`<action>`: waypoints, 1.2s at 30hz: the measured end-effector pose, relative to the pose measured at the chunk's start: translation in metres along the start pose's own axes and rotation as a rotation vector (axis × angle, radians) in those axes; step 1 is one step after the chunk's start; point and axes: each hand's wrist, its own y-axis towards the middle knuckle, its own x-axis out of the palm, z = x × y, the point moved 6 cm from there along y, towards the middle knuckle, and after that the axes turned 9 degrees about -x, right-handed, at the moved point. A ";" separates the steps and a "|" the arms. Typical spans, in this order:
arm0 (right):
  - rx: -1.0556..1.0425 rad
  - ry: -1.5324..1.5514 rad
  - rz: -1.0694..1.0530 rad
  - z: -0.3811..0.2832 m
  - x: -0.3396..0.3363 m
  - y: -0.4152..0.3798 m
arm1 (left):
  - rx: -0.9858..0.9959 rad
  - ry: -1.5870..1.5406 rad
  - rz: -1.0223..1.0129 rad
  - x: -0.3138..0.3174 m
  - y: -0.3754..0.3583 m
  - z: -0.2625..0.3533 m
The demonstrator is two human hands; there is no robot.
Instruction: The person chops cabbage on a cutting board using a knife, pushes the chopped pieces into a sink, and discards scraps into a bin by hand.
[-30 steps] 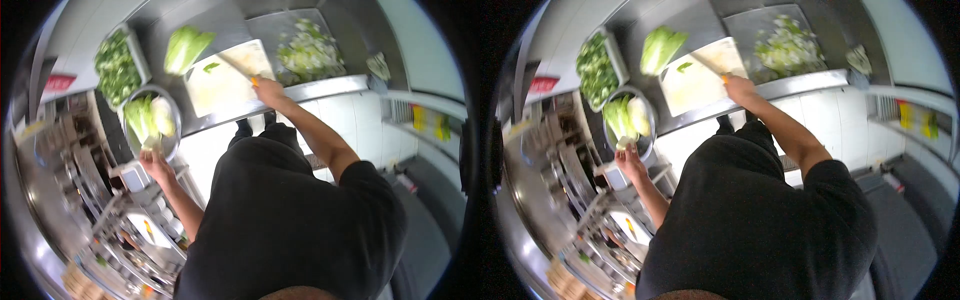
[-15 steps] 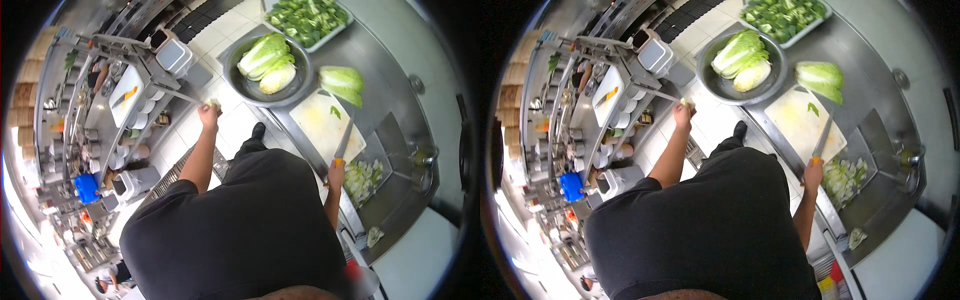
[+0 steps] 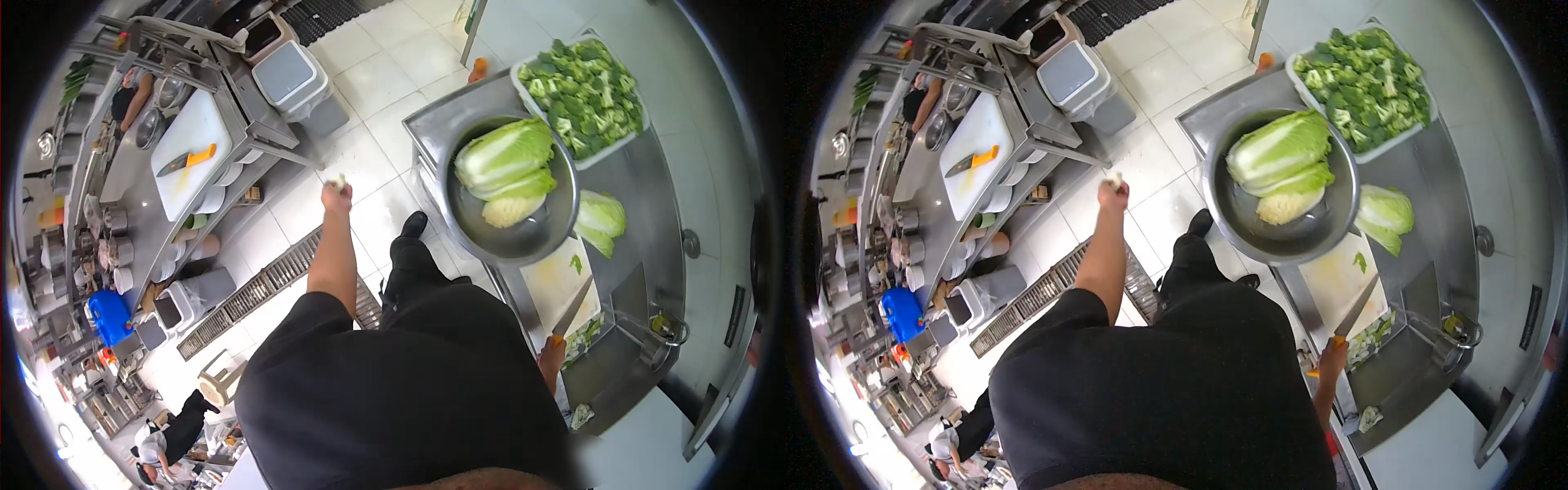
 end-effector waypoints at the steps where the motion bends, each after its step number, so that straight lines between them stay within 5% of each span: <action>1: 0.024 0.022 -0.010 0.006 0.001 -0.006 | 0.032 -0.043 -0.054 0.021 0.022 0.024; 4: -0.072 -0.040 0.014 -0.020 -0.011 -0.021 | 0.064 -0.073 -0.156 0.093 0.083 0.098; 10: 0.307 0.272 -0.023 -0.049 -0.010 -0.045 | 0.270 -0.025 -0.370 0.234 0.154 0.244; 12: 0.325 0.246 -0.021 -0.066 -0.013 -0.053 | 0.135 -0.063 -0.397 0.278 0.125 0.266; 14: 0.231 0.227 -0.040 -0.042 -0.008 -0.048 | 0.473 0.528 -0.314 0.285 0.129 0.282; 16: 0.277 0.121 -0.026 -0.046 -0.003 -0.039 | 0.527 0.680 -0.257 0.296 0.130 0.285; 18: 0.327 -0.028 -0.078 -0.038 0.002 -0.044 | 0.231 0.449 -0.231 0.284 0.109 0.244; 20: -0.220 -0.374 0.235 -0.039 0.003 -0.042 | 0.348 0.567 -0.263 0.281 0.095 0.219; 21: 0.095 -0.272 0.062 -0.019 0.010 -0.040 | 0.399 0.540 -0.253 0.284 0.028 0.191; 22: 0.030 -0.346 0.112 -0.034 0.008 -0.047 | 0.541 0.558 -0.272 0.280 0.001 0.177; 24: 0.463 0.118 0.054 -0.095 0.003 -0.065 | 0.709 0.620 -0.187 0.284 -0.092 0.127; 25: 0.436 0.104 0.069 -0.094 0.006 -0.065 | 0.795 0.650 -0.165 0.286 -0.134 0.104; 27: 0.421 0.057 0.073 -0.097 0.015 -0.056 | 0.985 0.659 -0.361 0.303 -0.203 0.043; 30: 0.369 0.026 0.111 -0.086 0.027 -0.054 | 0.875 0.841 -0.784 0.331 -0.350 -0.056; 32: 0.335 0.043 0.125 -0.079 0.031 -0.055 | 0.992 0.925 -1.285 0.340 -0.422 -0.122; 34: 0.326 0.083 0.120 -0.080 0.028 -0.057 | 0.903 1.182 -1.718 0.343 -0.481 -0.190; 36: 0.318 0.120 0.101 -0.083 0.022 -0.059 | 0.787 1.352 -1.895 0.336 -0.508 -0.265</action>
